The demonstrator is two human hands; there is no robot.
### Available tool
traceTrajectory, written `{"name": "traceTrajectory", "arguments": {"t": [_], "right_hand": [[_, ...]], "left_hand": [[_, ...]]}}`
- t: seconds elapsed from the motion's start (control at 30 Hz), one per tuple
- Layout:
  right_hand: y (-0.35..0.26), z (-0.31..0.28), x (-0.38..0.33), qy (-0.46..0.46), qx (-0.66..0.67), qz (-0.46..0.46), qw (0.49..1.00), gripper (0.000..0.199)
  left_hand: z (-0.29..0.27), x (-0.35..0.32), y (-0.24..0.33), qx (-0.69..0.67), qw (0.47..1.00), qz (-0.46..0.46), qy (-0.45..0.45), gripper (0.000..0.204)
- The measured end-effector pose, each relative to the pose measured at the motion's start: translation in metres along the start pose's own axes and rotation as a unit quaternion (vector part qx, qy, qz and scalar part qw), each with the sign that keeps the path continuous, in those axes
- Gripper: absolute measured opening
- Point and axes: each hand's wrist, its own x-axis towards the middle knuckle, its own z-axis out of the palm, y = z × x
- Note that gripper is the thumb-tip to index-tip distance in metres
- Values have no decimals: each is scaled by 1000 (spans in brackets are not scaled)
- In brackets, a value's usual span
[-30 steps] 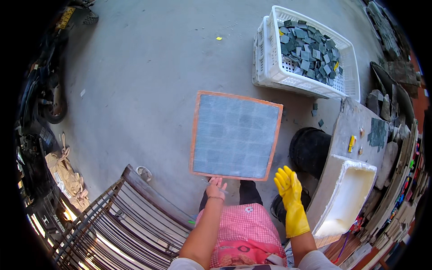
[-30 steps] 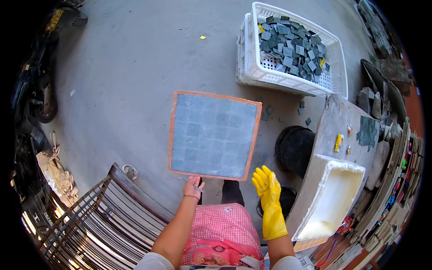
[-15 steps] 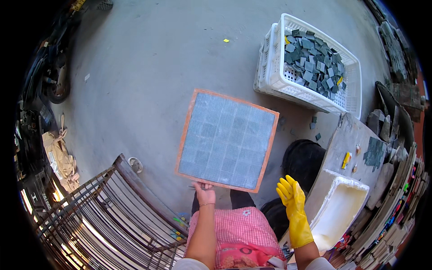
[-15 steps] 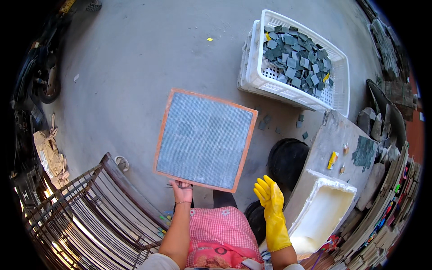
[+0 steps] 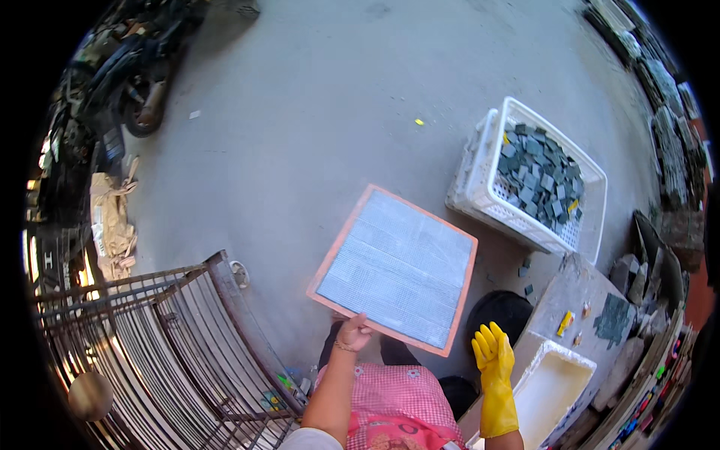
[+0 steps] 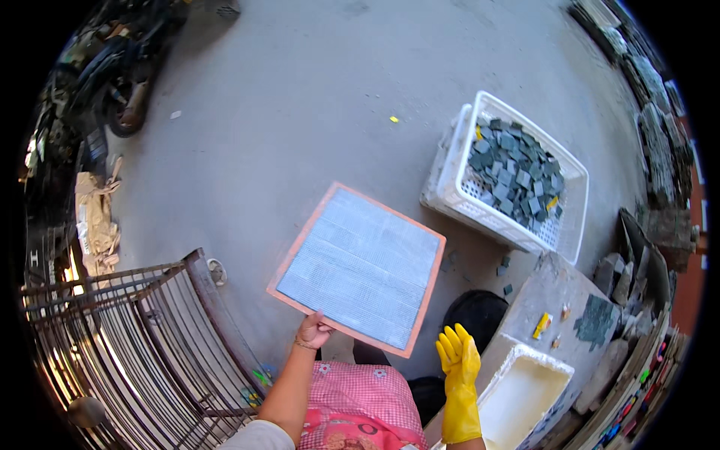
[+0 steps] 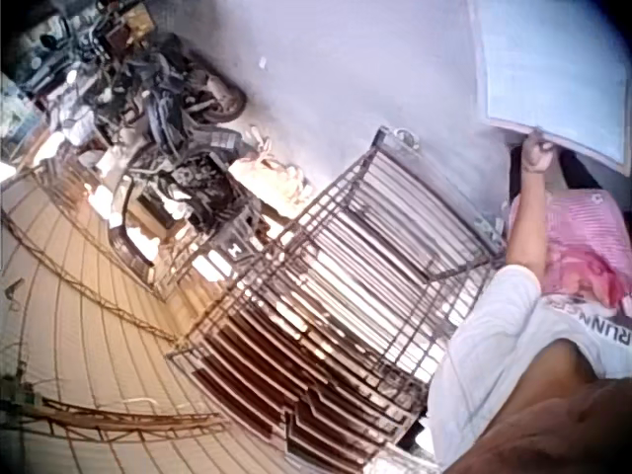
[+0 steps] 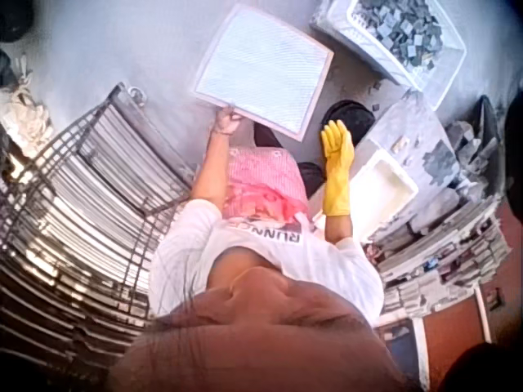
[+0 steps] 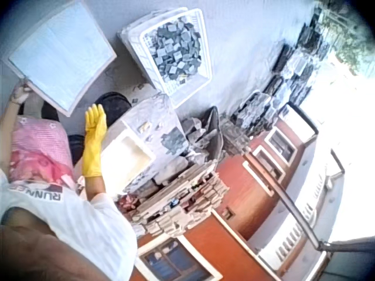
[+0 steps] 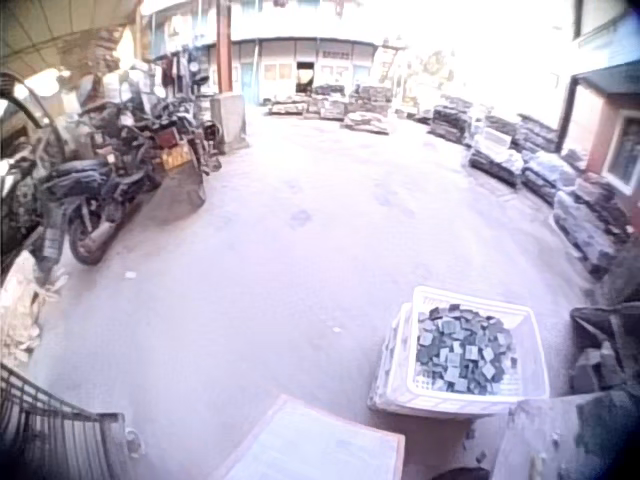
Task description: The person applies a white adhesive to a square tile frame using a small tool, then places a mesh sheet over the tiles and presses it down. They repeat this process for multiple tile frames and stack the finished frames on a nearby rack.
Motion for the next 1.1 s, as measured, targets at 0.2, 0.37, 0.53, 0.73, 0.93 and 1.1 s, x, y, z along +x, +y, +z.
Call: {"name": "traceTrajectory", "arguments": {"t": [0.2, 0.37, 0.53, 0.73, 0.93, 1.1], "right_hand": [[-18, 1, -15, -33, 56, -46, 997, 46], [-83, 64, -54, -44, -39, -83, 995, 48], [-118, 127, -71, -87, -55, -94, 990, 49], [-124, 178, -24, -318, -107, -112, 935, 52], [-129, 245, -55, -400, -135, -70, 904, 53], [-133, 257, -34, -487, -120, -83, 861, 58]], "left_hand": [[56, -9, -2, -13, 997, 35, 70, 17], [80, -78, 24, -23, 994, 108, 11, 16], [114, -207, 59, -51, 978, 200, -19, 17], [140, -324, 69, -97, 897, 424, -80, 17], [152, -383, 97, -118, 805, 574, -91, 17], [167, -413, 126, -123, 718, 678, -95, 21]]}}
